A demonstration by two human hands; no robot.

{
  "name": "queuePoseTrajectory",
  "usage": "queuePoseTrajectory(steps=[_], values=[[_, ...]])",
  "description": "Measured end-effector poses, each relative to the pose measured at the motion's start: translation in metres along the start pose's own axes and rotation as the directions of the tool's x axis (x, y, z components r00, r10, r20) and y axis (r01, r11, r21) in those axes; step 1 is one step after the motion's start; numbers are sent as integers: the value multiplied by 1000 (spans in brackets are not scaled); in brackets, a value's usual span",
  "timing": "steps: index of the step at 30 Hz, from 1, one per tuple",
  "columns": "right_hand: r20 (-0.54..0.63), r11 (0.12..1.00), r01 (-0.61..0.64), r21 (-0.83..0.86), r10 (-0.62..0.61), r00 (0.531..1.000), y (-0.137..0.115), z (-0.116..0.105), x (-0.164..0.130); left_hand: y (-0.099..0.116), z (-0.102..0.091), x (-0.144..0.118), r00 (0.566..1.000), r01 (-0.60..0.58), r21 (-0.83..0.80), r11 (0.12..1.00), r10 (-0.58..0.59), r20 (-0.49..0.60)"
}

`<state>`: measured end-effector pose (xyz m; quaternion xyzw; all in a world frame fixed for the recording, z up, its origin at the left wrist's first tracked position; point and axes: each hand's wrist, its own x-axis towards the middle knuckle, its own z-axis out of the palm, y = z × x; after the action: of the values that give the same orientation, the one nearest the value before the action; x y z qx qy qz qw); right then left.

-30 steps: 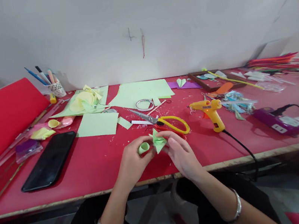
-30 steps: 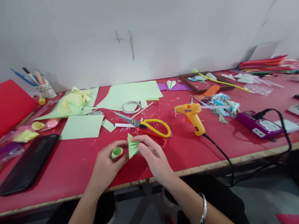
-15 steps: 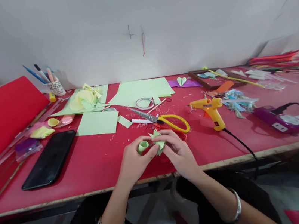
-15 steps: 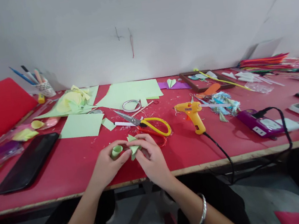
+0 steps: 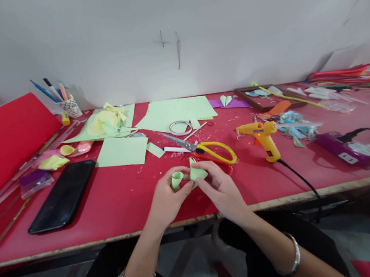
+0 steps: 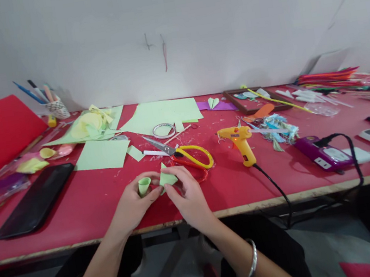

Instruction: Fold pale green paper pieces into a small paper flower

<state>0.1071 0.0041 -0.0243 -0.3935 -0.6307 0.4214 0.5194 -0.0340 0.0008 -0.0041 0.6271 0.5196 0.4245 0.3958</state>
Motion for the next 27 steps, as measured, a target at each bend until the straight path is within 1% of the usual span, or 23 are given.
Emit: queuePoseTrajectory(steps=[3, 6, 8, 12, 15, 22, 24, 27], values=[[-9, 1000, 2, 20, -1, 1000, 0, 0, 0, 0, 1, -1, 996, -79, 55, 995, 81, -40], [-13, 999, -25, 46, 26, 1000, -1, 1, 0, 0, 0, -2, 988, -148, 122, 981, 152, -26], [-18, 998, -37, 48, 38, 999, -1, 1, 1, 1, -1, -3, 984, -173, 134, 976, 177, -13], [-37, 998, -46, 40, 48, 998, -3, 1, 1, 2, -3, -3, 981, -188, 147, 971, 193, -25], [-32, 996, -85, 32, 86, 996, -5, 1, 1, 2, -3, -3, 982, -177, 178, 968, 185, -28], [-29, 983, -177, 43, 179, 984, -5, 2, 0, 1, -2, -1, 961, -251, 357, 900, 275, -16], [-16, 979, -195, 53, 196, 981, -5, 2, 0, 1, -3, 0, 964, -252, 351, 902, 268, 3], [13, 979, -193, 61, 192, 981, -4, 1, 1, 0, -5, 0, 970, -238, 287, 928, 241, 27]])
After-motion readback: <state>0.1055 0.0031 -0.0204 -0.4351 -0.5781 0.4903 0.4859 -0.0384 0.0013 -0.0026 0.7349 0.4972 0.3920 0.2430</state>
